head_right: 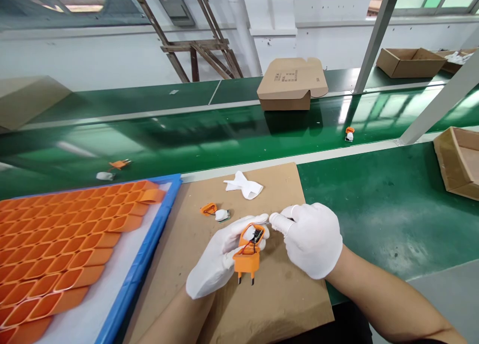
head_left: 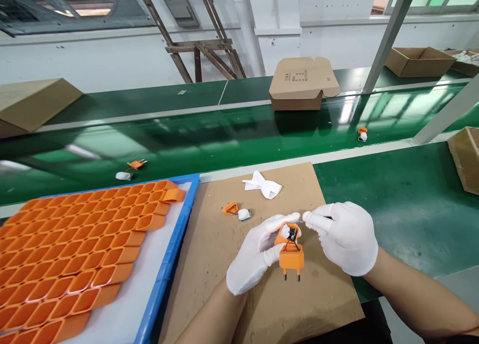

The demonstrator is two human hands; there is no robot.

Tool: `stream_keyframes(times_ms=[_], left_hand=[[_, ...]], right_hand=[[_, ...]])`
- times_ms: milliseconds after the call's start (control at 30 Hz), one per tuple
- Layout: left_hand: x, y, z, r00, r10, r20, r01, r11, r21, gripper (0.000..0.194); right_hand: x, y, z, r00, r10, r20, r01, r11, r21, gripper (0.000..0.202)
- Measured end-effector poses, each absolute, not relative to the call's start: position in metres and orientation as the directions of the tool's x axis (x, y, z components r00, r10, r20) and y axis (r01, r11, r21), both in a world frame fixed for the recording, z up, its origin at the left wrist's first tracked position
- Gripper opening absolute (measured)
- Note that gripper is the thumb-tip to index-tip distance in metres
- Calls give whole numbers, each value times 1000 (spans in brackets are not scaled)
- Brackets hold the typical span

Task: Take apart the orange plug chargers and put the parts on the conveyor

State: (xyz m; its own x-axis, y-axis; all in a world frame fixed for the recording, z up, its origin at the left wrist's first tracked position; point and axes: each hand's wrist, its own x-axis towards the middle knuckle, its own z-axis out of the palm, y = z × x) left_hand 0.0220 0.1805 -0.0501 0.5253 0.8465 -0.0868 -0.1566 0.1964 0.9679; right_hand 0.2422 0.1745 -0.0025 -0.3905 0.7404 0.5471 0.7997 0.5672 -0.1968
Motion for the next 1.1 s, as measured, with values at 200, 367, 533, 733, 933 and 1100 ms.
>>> stream_keyframes(times_ms=[200, 367, 533, 733, 933, 1100], left_hand=[[23, 181, -49, 527, 846, -76, -143, 177, 974, 55], [24, 183, -44, 513, 854, -88, -61, 139, 988, 50], [24, 183, -42, 521, 850, -74, -82, 136, 987, 55], [23, 183, -37, 513, 854, -85, -28, 115, 993, 53], [21, 183, -38, 528, 848, -51, -55, 94, 994, 58], [21, 184, -38, 525, 850, -39, -34, 67, 997, 55]], right_hand=[[241, 173, -4, -383, 730, 566, 789, 577, -211, 37], [243, 172, -4, -428, 710, 559, 761, 617, -201, 44], [245, 174, -1, -459, 728, 509, 760, 618, -199, 37], [245, 175, 3, -451, 722, 524, 737, 633, -238, 34], [244, 175, 0, -407, 717, 566, 746, 618, -247, 24], [243, 172, -1, -388, 726, 568, 742, 611, -273, 23]])
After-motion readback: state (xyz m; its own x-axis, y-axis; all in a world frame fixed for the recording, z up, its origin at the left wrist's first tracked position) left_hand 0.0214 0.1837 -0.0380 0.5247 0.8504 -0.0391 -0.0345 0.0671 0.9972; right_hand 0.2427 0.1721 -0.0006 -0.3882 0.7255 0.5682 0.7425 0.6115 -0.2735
